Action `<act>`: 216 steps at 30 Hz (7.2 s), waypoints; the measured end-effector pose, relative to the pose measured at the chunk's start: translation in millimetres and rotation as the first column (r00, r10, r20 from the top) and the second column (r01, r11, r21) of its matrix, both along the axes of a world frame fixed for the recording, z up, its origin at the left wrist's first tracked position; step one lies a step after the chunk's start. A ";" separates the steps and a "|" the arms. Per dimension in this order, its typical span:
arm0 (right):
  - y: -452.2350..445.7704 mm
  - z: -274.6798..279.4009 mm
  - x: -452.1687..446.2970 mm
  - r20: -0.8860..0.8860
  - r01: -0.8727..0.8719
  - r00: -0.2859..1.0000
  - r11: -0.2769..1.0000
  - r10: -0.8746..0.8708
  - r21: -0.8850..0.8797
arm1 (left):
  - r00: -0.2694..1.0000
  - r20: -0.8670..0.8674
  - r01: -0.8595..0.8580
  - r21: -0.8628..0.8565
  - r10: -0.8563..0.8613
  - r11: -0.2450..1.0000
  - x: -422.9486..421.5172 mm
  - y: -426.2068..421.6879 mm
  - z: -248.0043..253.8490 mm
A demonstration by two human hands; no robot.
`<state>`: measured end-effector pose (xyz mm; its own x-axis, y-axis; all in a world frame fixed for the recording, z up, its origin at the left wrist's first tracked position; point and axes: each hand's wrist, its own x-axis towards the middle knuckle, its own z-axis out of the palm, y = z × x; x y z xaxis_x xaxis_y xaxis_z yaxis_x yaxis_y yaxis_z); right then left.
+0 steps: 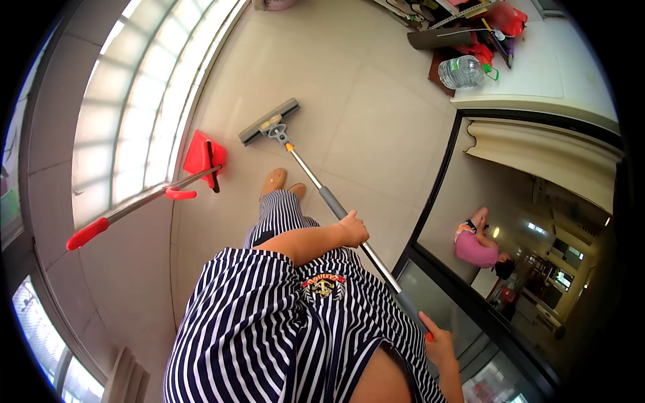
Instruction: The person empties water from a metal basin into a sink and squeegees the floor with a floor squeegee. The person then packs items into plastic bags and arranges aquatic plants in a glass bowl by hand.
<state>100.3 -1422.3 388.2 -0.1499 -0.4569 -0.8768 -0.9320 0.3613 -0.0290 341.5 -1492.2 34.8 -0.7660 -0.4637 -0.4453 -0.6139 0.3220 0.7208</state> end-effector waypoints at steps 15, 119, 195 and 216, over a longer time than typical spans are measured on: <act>-105.7 -206.2 256.9 0.488 0.137 0.873 0.947 0.023 -0.289 | 0.547 0.191 -0.631 -0.545 0.815 0.552 232.5 -127.4 -77.2; -141.3 83.1 50.3 -0.234 -0.366 0.921 0.897 0.312 -0.246 | -0.563 0.455 -0.485 0.494 0.690 -0.722 217.6 -8.5 -154.5; -298.7 -198.1 222.7 0.177 -0.757 -0.609 -0.499 0.773 -0.422 | -0.966 0.193 -0.212 -0.209 0.172 -0.955 16.7 26.6 -74.0; -643.4 -108.1 11.1 0.236 -0.878 -0.397 -0.293 0.887 -0.379 | -0.008 0.094 -0.982 -0.187 0.996 0.010 -111.4 -336.7 -50.8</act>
